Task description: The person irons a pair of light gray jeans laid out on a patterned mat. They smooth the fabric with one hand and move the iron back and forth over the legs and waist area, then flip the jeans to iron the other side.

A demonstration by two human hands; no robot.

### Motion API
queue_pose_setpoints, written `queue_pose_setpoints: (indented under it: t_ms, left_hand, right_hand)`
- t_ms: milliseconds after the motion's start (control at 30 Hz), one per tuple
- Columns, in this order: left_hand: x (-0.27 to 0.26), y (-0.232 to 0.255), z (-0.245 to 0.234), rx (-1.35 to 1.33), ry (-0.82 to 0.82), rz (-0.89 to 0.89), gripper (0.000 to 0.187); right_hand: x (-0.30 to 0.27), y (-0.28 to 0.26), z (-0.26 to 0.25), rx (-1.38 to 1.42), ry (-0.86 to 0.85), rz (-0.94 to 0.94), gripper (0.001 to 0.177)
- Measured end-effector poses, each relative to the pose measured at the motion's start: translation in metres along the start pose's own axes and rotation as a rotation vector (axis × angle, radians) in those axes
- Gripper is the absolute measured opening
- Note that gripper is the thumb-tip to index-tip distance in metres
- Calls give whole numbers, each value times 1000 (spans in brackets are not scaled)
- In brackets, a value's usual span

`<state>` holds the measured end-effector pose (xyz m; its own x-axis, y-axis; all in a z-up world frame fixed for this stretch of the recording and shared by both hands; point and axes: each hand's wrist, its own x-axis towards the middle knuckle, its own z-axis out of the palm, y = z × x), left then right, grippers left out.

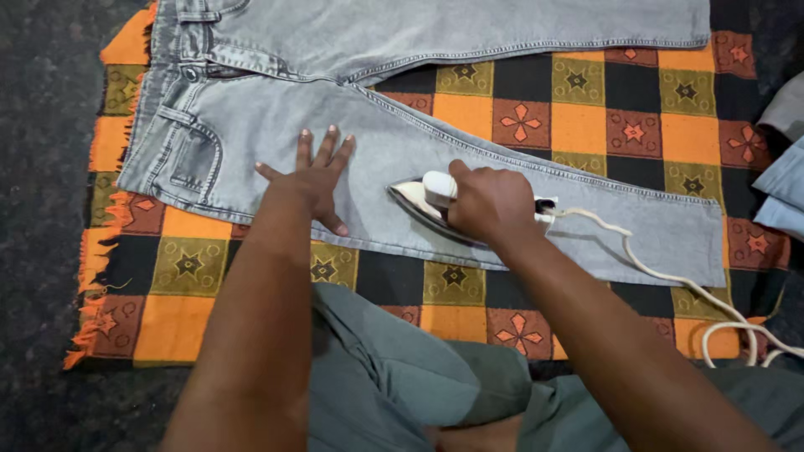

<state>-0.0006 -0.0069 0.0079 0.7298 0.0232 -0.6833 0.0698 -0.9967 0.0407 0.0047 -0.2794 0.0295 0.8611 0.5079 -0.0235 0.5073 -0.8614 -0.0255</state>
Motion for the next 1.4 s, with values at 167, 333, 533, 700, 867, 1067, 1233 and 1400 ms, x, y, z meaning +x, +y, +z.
queue_pose_setpoints:
  t_ms: [167, 333, 533, 700, 867, 1067, 1233, 1400]
  left_hand:
    - [-2, -1, -1, -6, -4, 10, 156]
    - [-1, -1, 1, 7, 9, 13, 157]
    - [2, -3, 2, 2, 19, 30, 158]
    - [0, -3, 2, -17, 13, 20, 158]
    - [-1, -1, 1, -4, 13, 17, 158]
    - [-2, 0, -1, -11, 12, 11, 157]
    - [-2, 0, -1, 6, 17, 11, 157]
    - [-3, 1, -3, -1, 5, 7, 159]
  right_hand:
    - [11, 4, -1, 19, -31, 39, 27]
    - [17, 9, -2, -9, 33, 23, 28]
    - [30, 10, -8, -12, -23, 57, 27]
    - [33, 11, -8, -24, -19, 65, 29]
    - [42, 7, -6, -29, -87, 107, 26]
    - [48, 11, -2, -28, -14, 88, 25]
    - [56, 21, 1, -38, 27, 59, 23]
    - [63, 31, -4, -32, 54, 56, 28]
